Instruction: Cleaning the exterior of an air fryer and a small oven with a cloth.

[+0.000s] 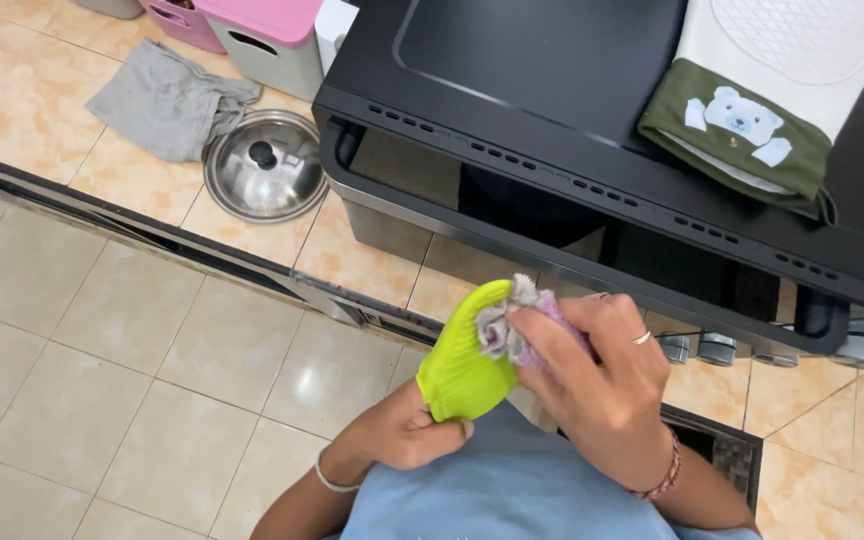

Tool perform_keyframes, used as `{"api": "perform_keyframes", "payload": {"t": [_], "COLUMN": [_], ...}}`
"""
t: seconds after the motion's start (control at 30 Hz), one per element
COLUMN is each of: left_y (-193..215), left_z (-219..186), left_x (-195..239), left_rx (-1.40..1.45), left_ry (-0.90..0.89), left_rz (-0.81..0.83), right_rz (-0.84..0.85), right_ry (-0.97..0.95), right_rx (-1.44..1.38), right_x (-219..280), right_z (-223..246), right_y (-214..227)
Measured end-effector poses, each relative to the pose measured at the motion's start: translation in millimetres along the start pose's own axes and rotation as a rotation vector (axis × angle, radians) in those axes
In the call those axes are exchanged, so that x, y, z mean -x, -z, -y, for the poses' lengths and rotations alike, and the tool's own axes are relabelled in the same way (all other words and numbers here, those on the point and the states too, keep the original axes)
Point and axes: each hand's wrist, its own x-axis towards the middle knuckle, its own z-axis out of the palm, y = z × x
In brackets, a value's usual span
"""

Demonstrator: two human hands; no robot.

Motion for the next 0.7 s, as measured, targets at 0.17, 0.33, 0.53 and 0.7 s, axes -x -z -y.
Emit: {"api": "perform_keyframes", "payload": {"t": [0.17, 0.33, 0.53, 0.7], "left_y": [3.4, -1.4, -3.6, -3.1], "left_z": [7.2, 1.1, 10.3, 15.3], "left_x": [3.4, -3.3, 4.7, 6.6], "left_rx": [0.087, -0.031, -0.022, -0.123], "left_ry": [0.042, -0.013, 0.031, -0.015], "left_rz": [-0.043, -0.003, 0.005, 0.048], "right_rz": [-0.071, -0.041, -0.012, 0.032], "right_ry": [-0.214, -0.020, -0.027, -0.014], "right_rx": [0.025, -0.031, 0.027, 0.022], "right_x": [17.3, 4.1, 11.2, 9.0], "right_z": [-4.5, 3.5, 6.9, 12.9], "right_y": [7.7, 4.2, 0.7, 6.0]}}
